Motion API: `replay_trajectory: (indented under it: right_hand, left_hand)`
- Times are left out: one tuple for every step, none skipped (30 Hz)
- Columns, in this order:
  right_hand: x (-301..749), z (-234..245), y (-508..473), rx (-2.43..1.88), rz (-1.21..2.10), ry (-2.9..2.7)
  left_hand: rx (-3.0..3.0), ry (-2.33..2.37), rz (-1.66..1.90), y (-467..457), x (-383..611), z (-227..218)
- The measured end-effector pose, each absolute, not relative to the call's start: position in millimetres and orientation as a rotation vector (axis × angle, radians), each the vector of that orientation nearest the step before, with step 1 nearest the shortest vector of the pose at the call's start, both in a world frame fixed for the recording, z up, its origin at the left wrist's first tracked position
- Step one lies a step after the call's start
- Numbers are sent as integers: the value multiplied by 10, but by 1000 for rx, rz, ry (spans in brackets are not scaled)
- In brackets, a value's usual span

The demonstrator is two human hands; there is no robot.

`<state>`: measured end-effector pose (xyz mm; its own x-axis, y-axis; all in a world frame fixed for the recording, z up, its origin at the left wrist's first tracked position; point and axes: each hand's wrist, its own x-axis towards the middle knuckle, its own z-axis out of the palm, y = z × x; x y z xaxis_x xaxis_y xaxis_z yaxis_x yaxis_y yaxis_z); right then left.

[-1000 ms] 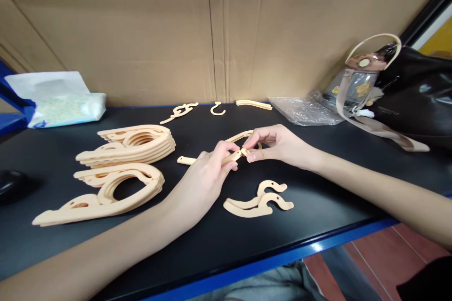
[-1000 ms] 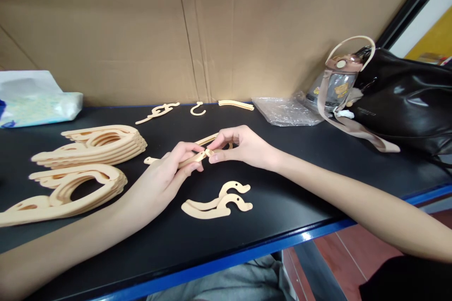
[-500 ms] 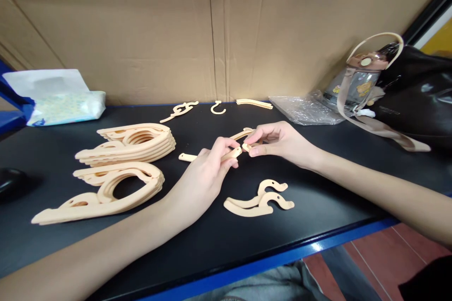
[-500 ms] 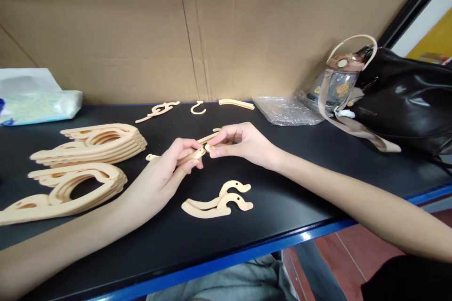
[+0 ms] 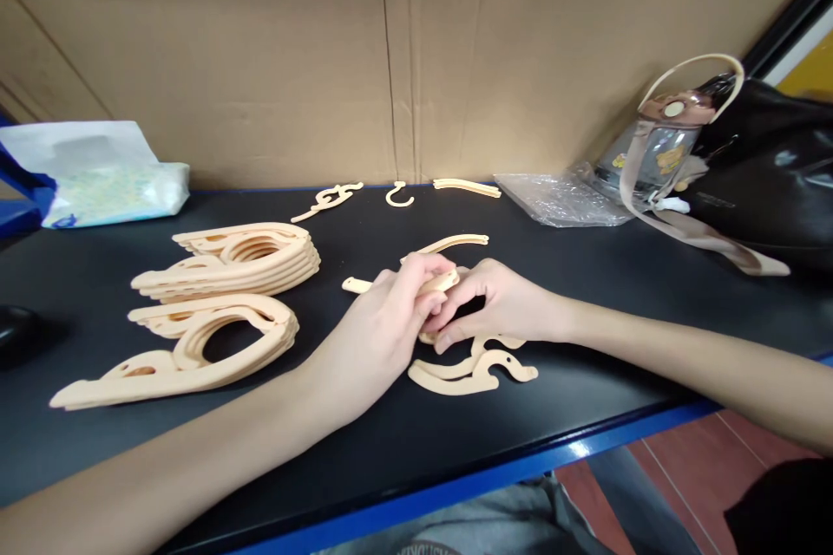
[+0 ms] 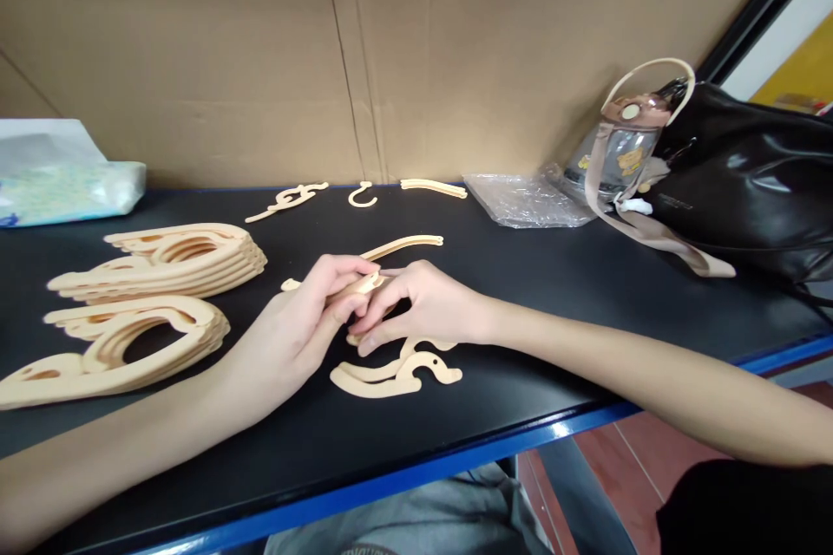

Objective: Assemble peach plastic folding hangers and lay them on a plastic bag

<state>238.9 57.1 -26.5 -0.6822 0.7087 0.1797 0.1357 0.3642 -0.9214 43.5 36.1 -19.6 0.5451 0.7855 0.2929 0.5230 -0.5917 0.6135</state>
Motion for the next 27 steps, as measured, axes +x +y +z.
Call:
replay_trajectory:
  right_hand:
    - [2406, -258, 581, -749, 1296, -2059]
    - [2434, -246, 599, -788, 1273, -2046]
    - [2469, -228, 623, -834, 1250, -2025]
    - [2505, -205, 648, -877, 1234, -2002]
    - [2537, -181, 671, -910, 1214, -1977]
    - [2563, -158, 688, -928, 1189, -1957]
    - [2580, -139, 700, -935, 1158, -1945]
    - [2589, -124, 706, -939, 1132, -1937]
    - [2591, -116, 706, -943, 1119, -1931]
    - [2588, -114, 703, -947, 1124, -1922]
    - [2581, -118, 699, -946, 1143, -1911]
    - [2573, -126, 695, -936, 1170, -1904]
    - [2564, -135, 692, -919, 1197, -1901]
    - [2557, -145, 691, -902, 1218, -1899]
    - [2553, -153, 692, -888, 1230, -1896]
    - [2550, -159, 694, -875, 1233, -1887]
    - [2549, -163, 697, -865, 1234, -1870]
    - [2550, -165, 701, -859, 1234, -1846]
    - [2551, -167, 703, -857, 1238, -1820]
    - [2552, -168, 704, -859, 1246, -1798]
    - [2552, -170, 704, -863, 1260, -1783]
    - [2550, -172, 702, -869, 1277, -1773]
    - [2547, -174, 698, -876, 1292, -1764]
    - [2543, -176, 693, -880, 1305, -1756]
    - [2537, -178, 687, -882, 1311, -1749]
    - [2532, -179, 682, -884, 1314, -1743]
    - [2526, -181, 677, -887, 1314, -1739]
  left_hand:
    - [2332, 1085, 782, 366, 423, -192]
    - [2338, 1111, 800, 375, 408, -192]
    - [2341, 1137, 817, 386, 392, -194]
    - [2340, 1152, 826, 396, 378, -199]
    - [2337, 1152, 823, 406, 369, -206]
    - [2332, 1140, 810, 412, 365, -213]
    - [2325, 1125, 795, 416, 365, -221]
    - [2318, 1111, 778, 416, 370, -227]
    - [2310, 1100, 765, 413, 376, -233]
    - [2301, 1090, 756, 409, 382, -236]
    - [2289, 1080, 754, 404, 387, -239]
    - [2279, 1069, 753, 400, 390, -240]
    - [2270, 1057, 751, 395, 390, -240]
    - [2264, 1047, 747, 392, 388, -240]
    - [2259, 1045, 744, 389, 384, -239]
    - [2256, 1048, 741, 387, 380, -237]
    - [2256, 1056, 738, 385, 376, -234]
    - [2257, 1064, 736, 384, 375, -232]
    - [2257, 1068, 737, 383, 375, -230]
    - [2256, 1070, 739, 383, 377, -228]
    - [2256, 1068, 741, 383, 380, -228]
    - [2255, 1066, 741, 384, 383, -228]
    - [2254, 1065, 741, 384, 386, -229]
    - [2255, 1066, 738, 385, 388, -230]
    - [2257, 1069, 734, 386, 389, -232]
    - [2257, 1068, 730, 386, 388, -234]
    - [2257, 1065, 727, 386, 385, -235]
